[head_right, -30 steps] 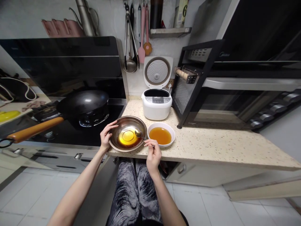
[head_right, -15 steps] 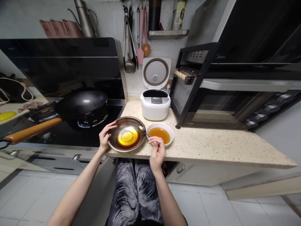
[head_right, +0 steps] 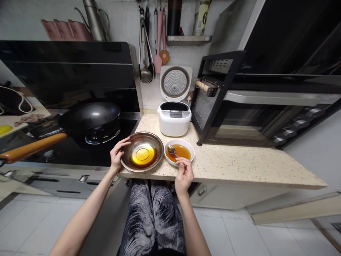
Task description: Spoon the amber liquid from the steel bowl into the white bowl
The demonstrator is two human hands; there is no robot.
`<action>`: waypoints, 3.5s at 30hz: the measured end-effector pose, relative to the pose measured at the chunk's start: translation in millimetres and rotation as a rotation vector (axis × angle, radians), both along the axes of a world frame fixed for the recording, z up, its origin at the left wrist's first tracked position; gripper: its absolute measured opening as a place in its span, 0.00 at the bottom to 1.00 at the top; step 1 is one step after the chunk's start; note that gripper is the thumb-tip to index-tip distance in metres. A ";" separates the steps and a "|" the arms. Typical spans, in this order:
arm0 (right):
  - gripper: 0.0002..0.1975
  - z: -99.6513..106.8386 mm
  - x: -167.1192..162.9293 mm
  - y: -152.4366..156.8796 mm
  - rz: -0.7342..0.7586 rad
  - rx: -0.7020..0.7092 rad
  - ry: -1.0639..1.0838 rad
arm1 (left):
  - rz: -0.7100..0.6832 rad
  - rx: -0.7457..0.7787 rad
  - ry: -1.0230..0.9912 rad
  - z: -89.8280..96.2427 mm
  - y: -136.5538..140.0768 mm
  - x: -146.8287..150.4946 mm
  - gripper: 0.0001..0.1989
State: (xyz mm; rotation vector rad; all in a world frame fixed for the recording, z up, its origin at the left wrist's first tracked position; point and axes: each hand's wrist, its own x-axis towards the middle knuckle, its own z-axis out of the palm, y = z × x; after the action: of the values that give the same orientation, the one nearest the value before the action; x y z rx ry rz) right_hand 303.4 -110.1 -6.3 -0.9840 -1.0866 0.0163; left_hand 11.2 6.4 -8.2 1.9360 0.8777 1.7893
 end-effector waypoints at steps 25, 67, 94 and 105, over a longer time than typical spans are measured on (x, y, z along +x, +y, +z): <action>0.11 -6.2 5.8 -4.4 0.008 0.167 -0.438 | 0.005 0.004 -0.014 2.4 -1.3 2.0 0.19; 0.11 -23.5 -59.4 -4.4 0.294 -0.117 -0.058 | 0.007 -0.013 -0.028 3.8 -3.1 4.5 0.19; 0.11 -6.4 -51.8 -4.8 0.254 -0.001 0.050 | -0.004 0.017 -0.020 1.0 -0.6 3.1 0.20; 0.11 10.4 -31.6 -6.6 0.134 0.019 0.109 | 0.004 0.009 -0.009 1.1 -0.4 1.8 0.20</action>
State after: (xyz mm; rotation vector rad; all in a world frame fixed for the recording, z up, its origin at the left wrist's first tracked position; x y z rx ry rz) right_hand 271.8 -116.7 4.1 -0.8816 -1.0488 0.1671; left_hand 13.0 6.1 -7.1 1.9310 0.8725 1.8060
